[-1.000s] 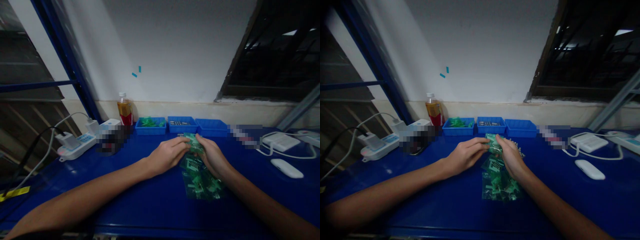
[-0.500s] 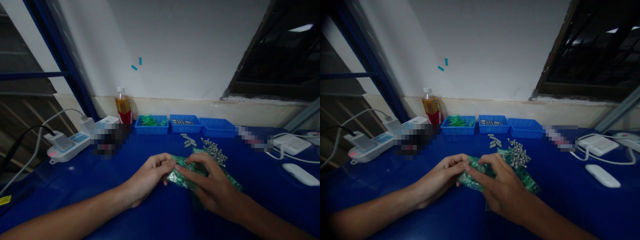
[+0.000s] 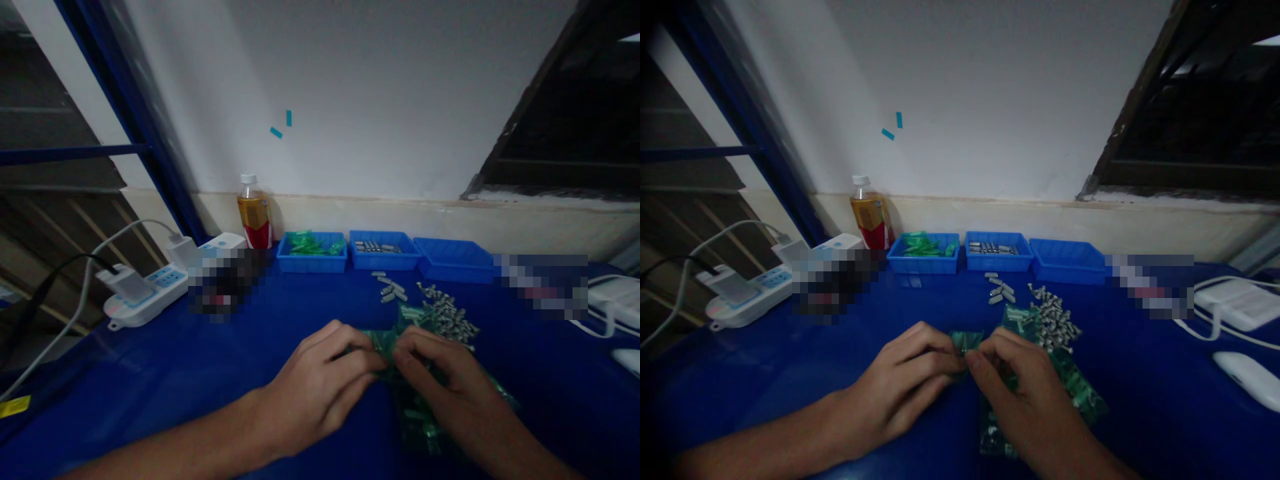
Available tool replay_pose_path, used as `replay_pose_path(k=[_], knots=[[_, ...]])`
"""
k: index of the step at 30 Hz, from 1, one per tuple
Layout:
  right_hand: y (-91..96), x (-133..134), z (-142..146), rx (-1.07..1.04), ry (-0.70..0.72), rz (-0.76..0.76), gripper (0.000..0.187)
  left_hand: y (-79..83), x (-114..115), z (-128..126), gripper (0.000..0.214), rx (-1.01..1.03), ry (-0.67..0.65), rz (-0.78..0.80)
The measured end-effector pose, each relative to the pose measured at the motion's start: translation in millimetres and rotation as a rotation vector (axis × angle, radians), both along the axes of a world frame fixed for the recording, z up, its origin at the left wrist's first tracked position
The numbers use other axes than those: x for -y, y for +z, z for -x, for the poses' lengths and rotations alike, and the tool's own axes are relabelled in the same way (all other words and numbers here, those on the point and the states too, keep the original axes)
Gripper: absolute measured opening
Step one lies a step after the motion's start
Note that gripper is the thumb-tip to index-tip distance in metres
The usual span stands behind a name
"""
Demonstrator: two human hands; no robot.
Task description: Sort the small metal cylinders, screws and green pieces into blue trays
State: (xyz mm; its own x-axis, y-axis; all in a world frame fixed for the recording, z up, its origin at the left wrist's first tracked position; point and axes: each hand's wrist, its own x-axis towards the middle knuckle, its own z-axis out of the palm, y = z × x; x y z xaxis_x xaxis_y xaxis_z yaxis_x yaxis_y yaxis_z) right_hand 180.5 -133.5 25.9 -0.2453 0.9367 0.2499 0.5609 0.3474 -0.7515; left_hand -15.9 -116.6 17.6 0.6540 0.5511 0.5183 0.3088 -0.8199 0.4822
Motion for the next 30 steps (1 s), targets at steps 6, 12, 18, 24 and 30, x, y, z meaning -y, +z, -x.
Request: replay_pose_path(k=[6, 12, 18, 24, 30], knots=[[-4.2, -3.1, 3.3, -0.126, -0.046, 0.137, 0.028, 5.7, 2.8, -0.9, 0.029, -0.121, -0.045, -0.127], [-0.2, -1.3, -7.8, -0.013, 0.028, -0.443, 0.027, 6.4, -3.4, -6.7, 0.034, 0.285, 0.054, 0.688], [-17.7, 0.3, -24.8, 0.204, 0.108, -0.530, 0.050, -0.9, -13.9, -6.1, 0.033, 0.549, 0.070, 1.231], [-10.9, -3.8, -17.0, 0.124, 0.091, -0.334, 0.043, 1.2, -9.9, 2.9, 0.011, 0.313, 0.189, 0.305], [-7.9, 0.7, -13.2, 0.054, 0.060, -0.139, 0.030, 5.8, -4.7, 5.5, 0.018, 0.045, -0.001, -0.177]])
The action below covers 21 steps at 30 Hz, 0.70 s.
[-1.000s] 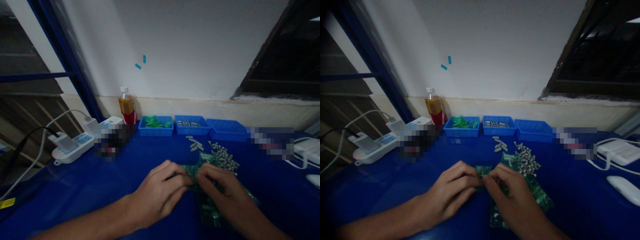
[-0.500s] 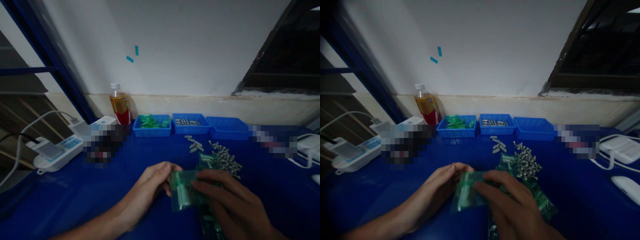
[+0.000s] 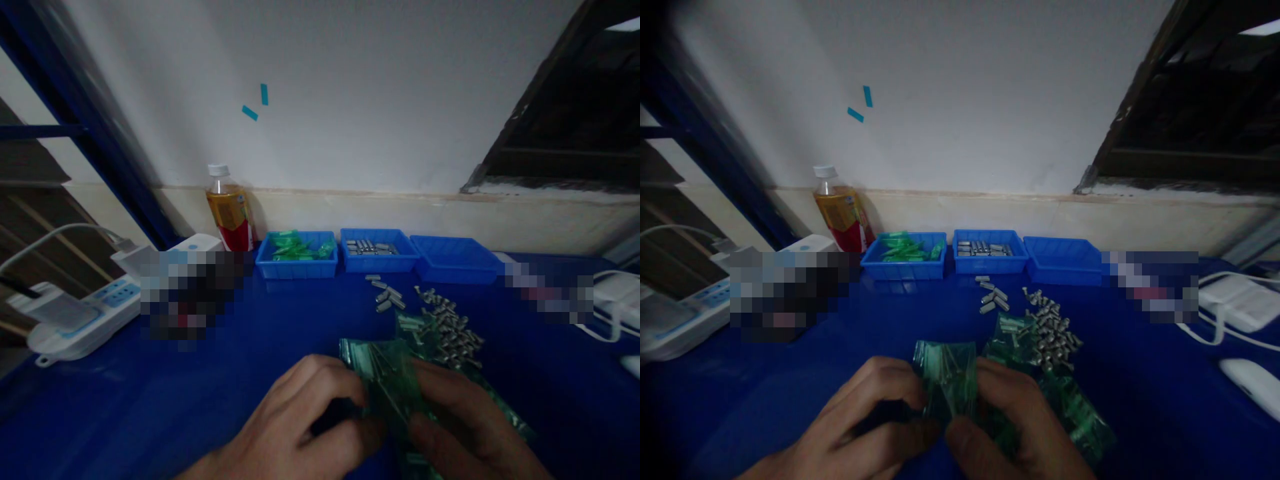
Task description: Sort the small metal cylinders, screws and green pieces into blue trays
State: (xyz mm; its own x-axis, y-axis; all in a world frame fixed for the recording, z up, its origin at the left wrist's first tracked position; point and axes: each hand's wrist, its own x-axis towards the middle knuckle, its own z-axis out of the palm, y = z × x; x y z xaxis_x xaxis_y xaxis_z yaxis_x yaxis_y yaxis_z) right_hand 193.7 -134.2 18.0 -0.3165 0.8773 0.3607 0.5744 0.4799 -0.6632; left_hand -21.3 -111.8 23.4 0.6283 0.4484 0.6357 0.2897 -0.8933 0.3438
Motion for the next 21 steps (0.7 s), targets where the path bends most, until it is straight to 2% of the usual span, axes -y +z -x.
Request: replay_pose_path(k=[2, 4, 9, 11, 12, 14, 17, 18, 19, 21], knots=[[-0.4, -2.6, 3.1, -0.018, 0.013, 0.013, 0.028, 5.0, 2.2, -2.6, 0.013, -0.057, 0.030, 0.085], [-0.2, -6.3, 4.7, -0.025, 0.057, -0.038, 0.034, 9.8, 3.4, -5.6, 0.010, -0.019, 0.071, 0.269], [-7.4, -10.6, -5.8, 0.122, 0.121, -0.352, 0.059, 10.5, 0.8, -11.4, 0.032, 0.237, 0.134, 0.932], [-14.1, -9.7, -11.1, 0.209, 0.112, -0.425, 0.062, 10.6, -3.8, -10.0, 0.034, 0.231, 0.108, 1.100], [-17.1, -8.9, -12.9, 0.244, 0.112, -0.448, 0.063, 13.0, -8.1, -7.3, 0.032, 0.213, 0.105, 1.117], [-20.2, -7.2, -14.6, 0.286, 0.109, -0.462, 0.065, 24.6, -23.1, 3.1, 0.028, 0.158, 0.149, 0.979], [-16.2, -5.4, -14.2, 0.287, 0.092, -0.429, 0.065, 56.5, -66.0, 28.3, 0.021, 0.071, 0.416, 0.391], [-13.4, -5.3, -13.8, 0.278, 0.088, -0.418, 0.064, 67.9, -85.2, 37.4, 0.022, 0.004, 0.515, 0.265], [-10.4, -5.3, -13.5, 0.266, 0.086, -0.411, 0.062, 77.9, -105.7, 45.7, 0.024, -0.072, 0.588, 0.198], [-5.7, -5.6, -13.3, 0.244, 0.076, -0.400, 0.058, 90.9, -146.5, 58.7, 0.024, -0.176, 0.618, 0.124]])
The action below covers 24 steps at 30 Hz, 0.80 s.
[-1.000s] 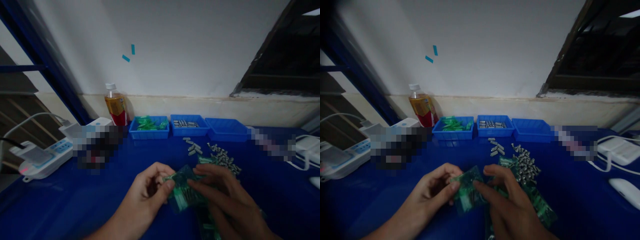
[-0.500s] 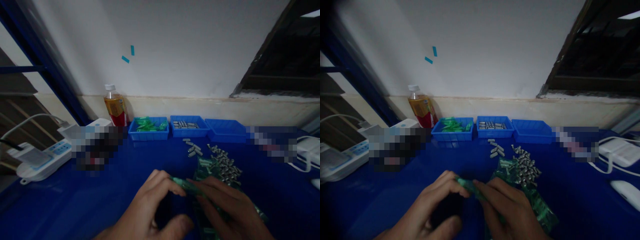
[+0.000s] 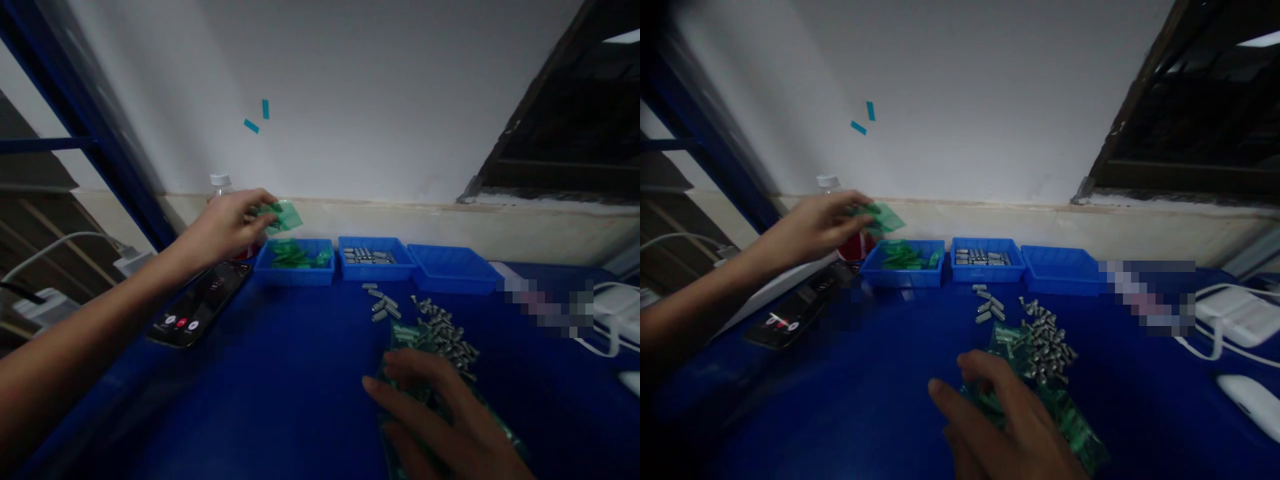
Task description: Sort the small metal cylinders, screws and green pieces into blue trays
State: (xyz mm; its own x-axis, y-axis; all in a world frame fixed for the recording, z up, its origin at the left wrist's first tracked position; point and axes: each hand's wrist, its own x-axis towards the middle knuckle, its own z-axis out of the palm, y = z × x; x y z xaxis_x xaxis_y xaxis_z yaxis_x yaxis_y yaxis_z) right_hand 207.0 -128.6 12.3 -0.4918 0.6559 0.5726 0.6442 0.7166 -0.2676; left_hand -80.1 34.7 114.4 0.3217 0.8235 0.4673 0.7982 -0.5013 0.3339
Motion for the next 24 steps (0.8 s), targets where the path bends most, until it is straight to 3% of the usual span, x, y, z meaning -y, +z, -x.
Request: replay_pose_path(k=[3, 7, 14, 20, 24], knots=[[2.9, -0.6, -1.1, -0.012, -0.022, 0.000, 0.053, -0.9, -47.6, 9.4, 0.026, -0.178, 0.076, -0.043], [2.6, -2.2, -3.1, -0.001, -0.025, -0.009, 0.049, -21.2, -73.6, 11.1, 0.031, -0.313, 0.044, 0.009], [0.8, -8.7, -2.1, 0.040, -0.046, -0.071, 0.038, -46.8, -75.6, 14.5, 0.031, -0.518, -0.039, 0.097], [4.0, -11.6, 1.6, 0.037, -0.067, -0.017, 0.028, -54.6, -76.9, 15.5, 0.034, -0.691, 0.031, 0.163], [7.0, -18.7, -4.5, 0.040, -0.103, 0.025, 0.028, -47.8, -53.5, -1.4, 0.035, -0.731, 0.182, 0.058]])
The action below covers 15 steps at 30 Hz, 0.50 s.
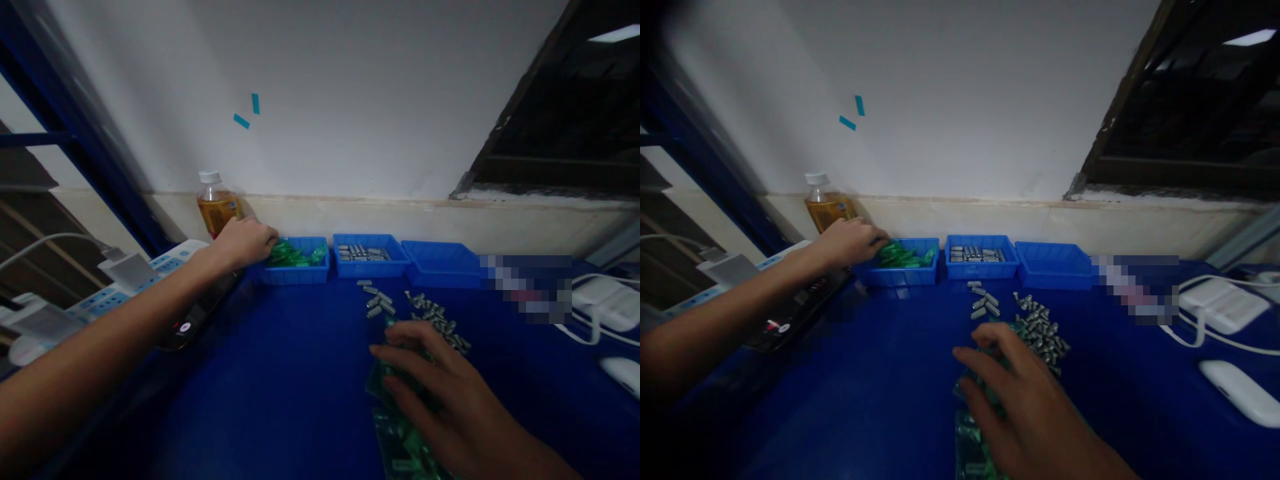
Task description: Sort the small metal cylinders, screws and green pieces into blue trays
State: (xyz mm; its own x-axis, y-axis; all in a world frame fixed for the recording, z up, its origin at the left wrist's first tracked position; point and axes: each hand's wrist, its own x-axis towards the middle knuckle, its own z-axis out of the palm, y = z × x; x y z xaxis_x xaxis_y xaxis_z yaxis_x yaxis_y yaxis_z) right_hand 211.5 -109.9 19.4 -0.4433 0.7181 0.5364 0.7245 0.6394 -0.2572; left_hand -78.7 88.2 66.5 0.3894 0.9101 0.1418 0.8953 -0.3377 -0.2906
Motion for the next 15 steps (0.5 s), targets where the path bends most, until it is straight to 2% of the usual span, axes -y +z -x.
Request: replay_pose_path(k=[2, 3, 5, 7, 10, 13, 15], knots=[[3.1, -5.5, -5.8, -0.007, -0.008, 0.013, 0.027, 1.4, 22.6, -19.1, 0.033, 0.056, -0.079, -0.146], [4.9, -8.4, -9.0, -0.012, -0.022, 0.012, 0.026, 0.2, 34.8, -31.0, 0.033, 0.099, -0.167, -0.175], [8.4, -13.8, -15.0, -0.011, -0.060, 0.009, 0.024, -7.1, 57.1, -57.1, 0.033, 0.175, -0.382, -0.115], [10.5, -18.8, -20.6, -0.014, -0.103, 0.007, 0.023, -20.8, 71.8, -82.8, 0.030, 0.247, -0.539, 0.001], [10.0, -26.9, -29.5, -0.036, -0.150, 0.013, 0.022, -46.8, 75.1, -112.7, 0.027, 0.336, -0.656, 0.095], [5.5, -37.6, -41.5, -0.045, -0.204, 0.041, 0.022, -67.4, 66.3, -129.6, 0.032, 0.425, -0.667, 0.099], [0.8, -46.0, -51.3, -0.040, -0.254, 0.071, 0.023, -74.3, 61.9, -135.4, 0.034, 0.449, -0.664, 0.128]])
